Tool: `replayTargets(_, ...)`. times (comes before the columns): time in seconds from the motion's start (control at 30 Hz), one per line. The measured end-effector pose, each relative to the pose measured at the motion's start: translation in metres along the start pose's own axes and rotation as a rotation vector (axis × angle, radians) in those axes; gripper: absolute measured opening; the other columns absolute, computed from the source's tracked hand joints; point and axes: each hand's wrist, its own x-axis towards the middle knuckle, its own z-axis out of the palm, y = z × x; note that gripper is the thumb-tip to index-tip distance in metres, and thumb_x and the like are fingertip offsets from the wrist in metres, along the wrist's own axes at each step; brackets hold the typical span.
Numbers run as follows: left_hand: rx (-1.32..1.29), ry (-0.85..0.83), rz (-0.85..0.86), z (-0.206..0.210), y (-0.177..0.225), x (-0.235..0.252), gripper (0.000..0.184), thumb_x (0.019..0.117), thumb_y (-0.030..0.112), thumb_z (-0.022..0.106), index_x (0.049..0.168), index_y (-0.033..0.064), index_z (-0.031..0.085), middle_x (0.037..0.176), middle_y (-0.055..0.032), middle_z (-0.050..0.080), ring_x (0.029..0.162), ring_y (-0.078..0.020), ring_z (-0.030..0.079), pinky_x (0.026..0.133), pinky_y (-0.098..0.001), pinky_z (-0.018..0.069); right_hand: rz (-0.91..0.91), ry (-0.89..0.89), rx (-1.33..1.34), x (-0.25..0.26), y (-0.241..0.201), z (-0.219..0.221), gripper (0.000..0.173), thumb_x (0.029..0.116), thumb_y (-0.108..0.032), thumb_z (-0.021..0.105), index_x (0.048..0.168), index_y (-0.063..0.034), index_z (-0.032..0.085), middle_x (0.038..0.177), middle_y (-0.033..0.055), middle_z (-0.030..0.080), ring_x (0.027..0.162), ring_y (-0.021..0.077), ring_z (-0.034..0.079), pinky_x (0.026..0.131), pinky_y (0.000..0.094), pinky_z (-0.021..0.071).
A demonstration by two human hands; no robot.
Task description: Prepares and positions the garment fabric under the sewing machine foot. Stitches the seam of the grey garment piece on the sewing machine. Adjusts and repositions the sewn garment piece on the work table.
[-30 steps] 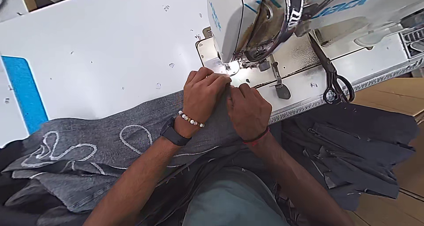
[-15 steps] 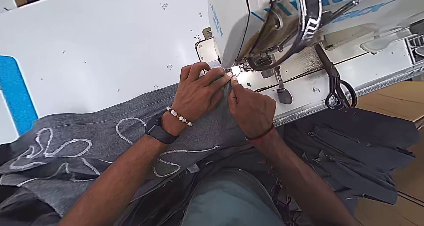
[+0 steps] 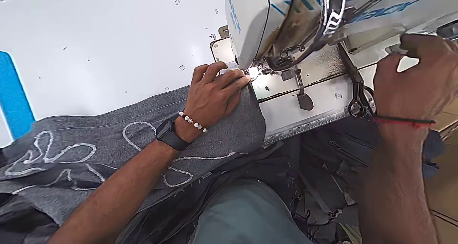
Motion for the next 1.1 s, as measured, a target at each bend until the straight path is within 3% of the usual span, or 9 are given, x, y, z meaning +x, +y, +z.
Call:
replayTargets(0.17,0.036,-0.009,-0.023,0.001,0.0,0.001,0.038,0.101,0.028,0.05,0.133,0.0289,0.07,0.136,0.0018,0.067,0.132,-0.0293,0.051,0.109,-0.0495,0.0334,-0.032,0.086,-0.182,0.008,0.008,0.041,0.039,0.101,-0.033,0.044,0.12,-0.0103,0.071,0.123,0.024,0.066,0.113,0.045,0.064,0.089,0.0663,0.0459)
replayTargets(0.27,0.014,-0.019,0.005,0.001,0.001,-0.001,0.038,0.1017,0.027,0.05,0.135,0.028,0.069,0.139,0.0012,0.065,0.131,-0.0294,0.052,0.108,-0.0488,0.0351,-0.066,0.058,-0.144,-0.003,0.012,0.057,0.038,0.1033,-0.03,0.043,0.123,-0.006,0.064,0.123,0.026,0.059,0.112,0.046,0.061,0.086,0.0649,0.0467)
replayTargets(0.47,-0.029,-0.042,0.028,0.0,0.004,-0.007,0.042,0.1,0.03,0.05,0.138,0.0279,0.067,0.141,0.0013,0.063,0.128,-0.0288,0.053,0.106,-0.0486,0.0357,-0.105,0.084,0.112,-0.042,-0.005,0.038,0.047,0.1048,-0.035,0.05,0.143,-0.009,0.058,0.156,0.0232,0.042,0.141,0.0431,0.043,0.111,0.0595,0.0395)
replayTargets(0.57,-0.024,-0.036,0.003,0.001,0.0,-0.004,0.043,0.1001,0.031,0.049,0.139,0.03,0.066,0.14,0.0021,0.063,0.128,-0.0276,0.052,0.106,-0.0482,0.0354,-0.182,0.018,0.323,-0.069,-0.043,0.036,0.042,0.1066,-0.029,0.051,0.14,-0.0044,0.059,0.14,0.018,0.059,0.127,0.0278,0.06,0.102,0.0452,0.0536)
replayTargets(0.67,-0.021,-0.026,-0.007,0.001,-0.003,0.0,0.042,0.1001,0.03,0.049,0.138,0.0282,0.067,0.136,-0.0006,0.065,0.127,-0.0291,0.053,0.105,-0.0485,0.035,-0.204,-0.189,0.59,-0.101,-0.087,0.048,0.033,0.1074,-0.026,0.053,0.132,-0.0077,0.065,0.117,0.0089,0.07,0.093,0.0143,0.072,0.077,0.0354,0.0642)
replayTargets(0.73,-0.016,-0.033,-0.01,0.0,-0.004,0.001,0.041,0.1004,0.031,0.049,0.136,0.0287,0.068,0.135,-0.002,0.065,0.127,-0.0297,0.052,0.106,-0.0489,0.0344,-0.235,-0.25,0.638,-0.113,-0.112,0.055,0.03,0.1061,-0.024,0.055,0.13,-0.009,0.067,0.104,0.0057,0.071,0.074,0.012,0.07,0.061,0.0334,0.0628)
replayTargets(0.93,-0.014,-0.035,0.009,0.0,-0.006,0.002,0.041,0.1007,0.03,0.048,0.137,0.0291,0.068,0.138,-0.0019,0.064,0.129,-0.0303,0.051,0.108,-0.0491,0.0341,-0.255,-0.122,0.27,-0.118,-0.141,0.066,0.035,0.1074,-0.031,0.049,0.135,-0.0181,0.067,0.089,0.0076,0.067,0.069,0.0247,0.066,0.051,0.0414,0.0503)
replayTargets(1.0,-0.022,-0.03,0.007,-0.001,-0.006,0.001,0.041,0.1004,0.029,0.049,0.137,0.0289,0.068,0.138,-0.0014,0.064,0.13,-0.0301,0.051,0.108,-0.0486,0.0344,-0.209,-0.138,0.189,-0.112,-0.133,0.058,0.03,0.1032,-0.021,0.048,0.126,-0.0174,0.068,0.08,0.0096,0.068,0.062,0.0299,0.066,0.045,0.0471,0.0475)
replayTargets(1.1,-0.033,-0.017,0.018,0.001,-0.006,0.001,0.041,0.0997,0.028,0.05,0.137,0.0282,0.068,0.138,-0.0027,0.064,0.13,-0.0308,0.051,0.107,-0.0489,0.0349,-0.145,-0.102,0.132,-0.1,-0.119,0.047,0.022,0.0997,-0.02,0.051,0.112,-0.0128,0.069,0.087,0.0112,0.066,0.071,0.0312,0.066,0.051,0.0488,0.0489)
